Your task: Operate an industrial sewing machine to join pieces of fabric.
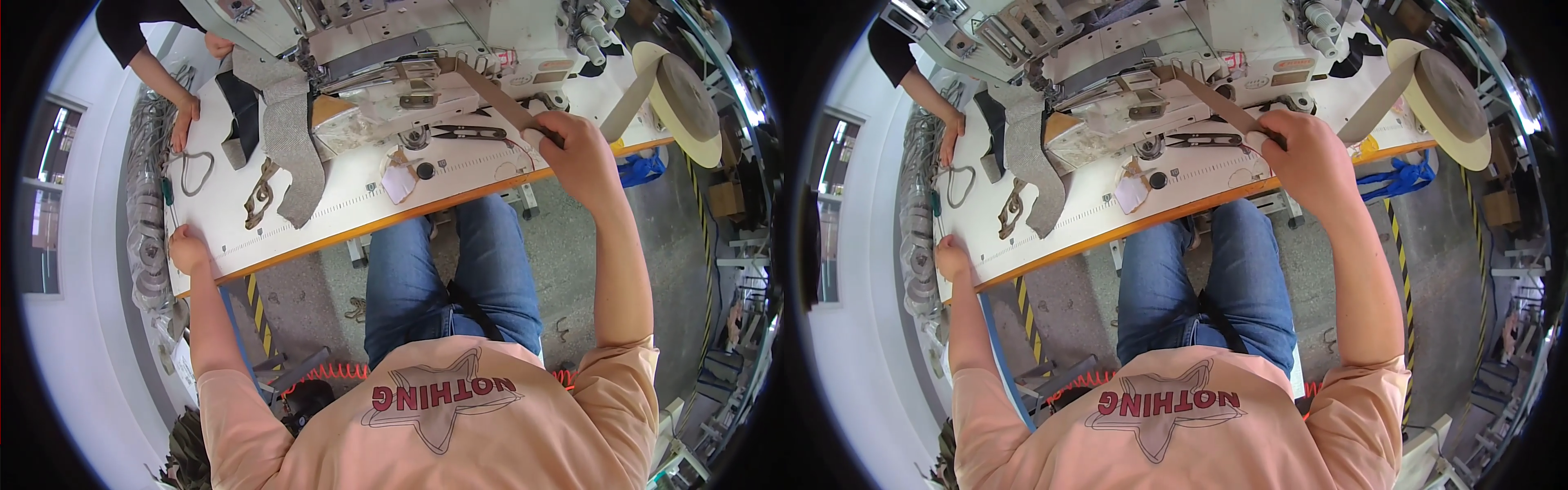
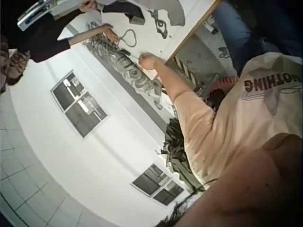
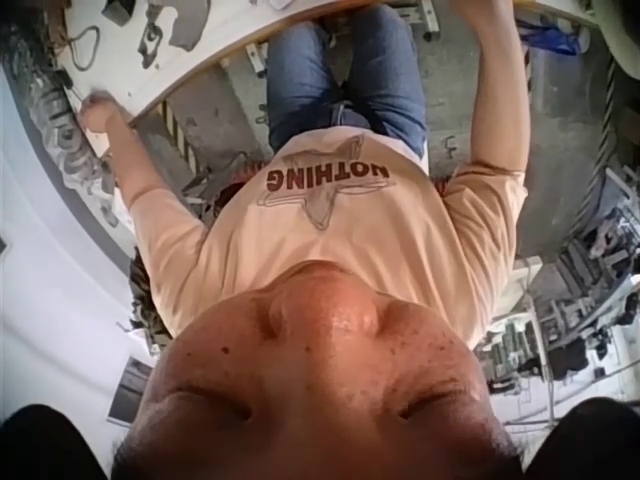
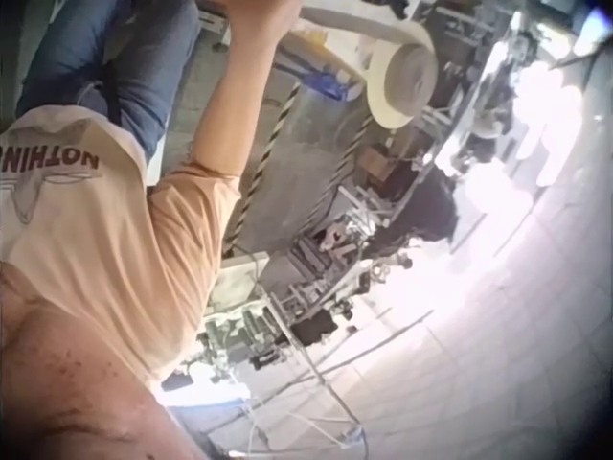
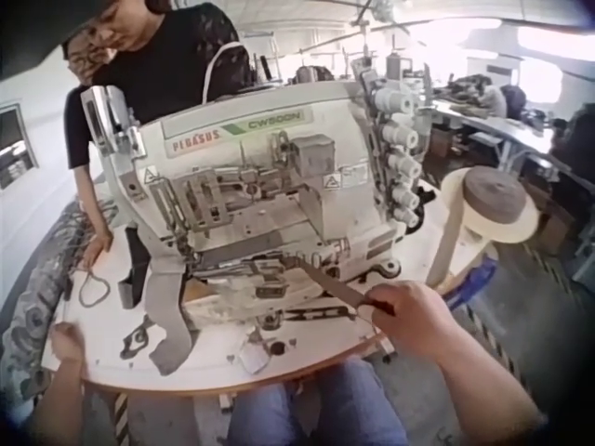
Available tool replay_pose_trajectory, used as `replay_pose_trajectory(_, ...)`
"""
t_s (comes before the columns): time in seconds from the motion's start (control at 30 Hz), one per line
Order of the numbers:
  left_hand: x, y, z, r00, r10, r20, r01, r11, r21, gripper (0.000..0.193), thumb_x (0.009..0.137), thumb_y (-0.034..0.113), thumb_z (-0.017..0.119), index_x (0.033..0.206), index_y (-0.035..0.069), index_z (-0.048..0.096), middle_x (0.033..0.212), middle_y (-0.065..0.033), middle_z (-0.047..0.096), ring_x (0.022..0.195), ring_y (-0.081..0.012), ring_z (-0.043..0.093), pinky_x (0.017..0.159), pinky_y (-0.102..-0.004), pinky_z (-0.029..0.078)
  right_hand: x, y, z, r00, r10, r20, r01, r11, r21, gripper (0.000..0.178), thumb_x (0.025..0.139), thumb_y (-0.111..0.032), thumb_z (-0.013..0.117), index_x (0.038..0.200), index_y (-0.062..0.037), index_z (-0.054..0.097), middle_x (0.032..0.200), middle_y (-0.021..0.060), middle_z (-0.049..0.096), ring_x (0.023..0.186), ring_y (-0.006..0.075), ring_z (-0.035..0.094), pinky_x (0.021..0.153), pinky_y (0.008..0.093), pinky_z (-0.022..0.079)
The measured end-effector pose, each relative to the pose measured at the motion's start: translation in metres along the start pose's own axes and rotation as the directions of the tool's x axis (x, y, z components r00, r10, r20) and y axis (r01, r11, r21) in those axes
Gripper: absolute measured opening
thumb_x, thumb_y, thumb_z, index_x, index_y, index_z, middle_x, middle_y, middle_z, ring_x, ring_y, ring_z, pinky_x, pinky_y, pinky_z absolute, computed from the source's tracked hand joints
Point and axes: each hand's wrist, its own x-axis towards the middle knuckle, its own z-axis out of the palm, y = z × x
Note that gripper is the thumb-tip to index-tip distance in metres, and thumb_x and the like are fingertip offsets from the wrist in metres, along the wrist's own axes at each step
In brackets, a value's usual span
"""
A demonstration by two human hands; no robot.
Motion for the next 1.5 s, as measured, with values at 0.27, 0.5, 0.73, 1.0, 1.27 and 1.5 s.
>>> replay_pose_trajectory(0.27,-0.001,0.002,0.001,1.0,-0.019,-0.011,0.018,0.999,-0.03,0.025,0.089,0.017,0.048,0.101,0.015,0.07,0.107,-0.0093,0.065,0.099,-0.0305,0.061,0.083,-0.0415,0.049,0.003,0.006,-0.005,0.995,0.051,-0.084,-0.048,0.998,0.04,0.023,0.082,-0.005,0.059,0.103,-0.0014,0.065,0.075,0.01,0.063,0.063,0.016,0.055,0.064,0.0289,0.045)
replay_pose_trajectory(0.5,0.004,-0.006,0.006,1.0,-0.007,-0.02,0.007,1.0,0.019,0.026,0.089,0.016,0.047,0.102,0.016,0.069,0.109,-0.0076,0.065,0.1,-0.0294,0.061,0.084,-0.0405,0.049,0.007,0.014,-0.01,0.967,-0.081,-0.243,0.109,0.989,0.102,0.025,0.08,0.0,0.056,0.103,-0.003,0.066,0.078,0.007,0.064,0.065,0.0121,0.054,0.064,0.0256,0.045)
replay_pose_trajectory(0.73,0.002,-0.007,0.009,0.999,0.01,-0.051,-0.01,1.0,0.005,0.024,0.089,0.018,0.049,0.102,0.016,0.069,0.105,-0.0097,0.064,0.098,-0.0309,0.062,0.08,-0.0443,0.05,0.031,-0.009,-0.015,0.853,-0.145,-0.501,0.206,0.976,0.068,0.024,0.078,-0.009,0.061,0.101,-0.0096,0.068,0.084,0.0088,0.066,0.073,0.022,0.062,0.068,0.0303,0.048)
replay_pose_trajectory(1.0,-0.002,0.003,0.002,0.997,0.031,-0.066,-0.032,0.999,-0.002,0.023,0.089,0.016,0.049,0.1,0.015,0.069,0.107,-0.0081,0.065,0.098,-0.0299,0.062,0.081,-0.0421,0.05,0.054,0.007,0.007,0.874,-0.094,-0.477,0.064,0.995,-0.078,0.026,0.078,-0.006,0.06,0.102,-0.0078,0.068,0.084,0.0101,0.067,0.069,0.017,0.061,0.066,0.0273,0.047)
replay_pose_trajectory(1.27,-0.003,-0.001,0.003,0.998,0.023,-0.066,-0.023,1.0,0.009,0.022,0.088,0.014,0.05,0.099,0.013,0.068,0.105,-0.0078,0.066,0.094,-0.0303,0.062,0.079,-0.0426,0.051,0.032,0.029,0.012,0.942,-0.119,-0.313,0.09,0.99,-0.105,0.027,0.078,-0.005,0.06,0.104,-0.003,0.065,0.086,0.0128,0.066,0.075,0.0212,0.063,0.07,0.0298,0.048)
replay_pose_trajectory(1.5,-0.006,0.001,0.001,0.995,0.032,-0.098,-0.035,0.999,-0.029,0.021,0.088,0.013,0.05,0.098,0.012,0.068,0.103,-0.0076,0.066,0.091,-0.0311,0.063,0.076,-0.0433,0.051,0.022,0.028,0.018,0.968,-0.078,-0.24,0.083,0.996,0.013,0.029,0.08,-0.006,0.061,0.109,-0.0023,0.062,0.096,0.0121,0.063,0.086,0.023,0.061,0.078,0.0322,0.047)
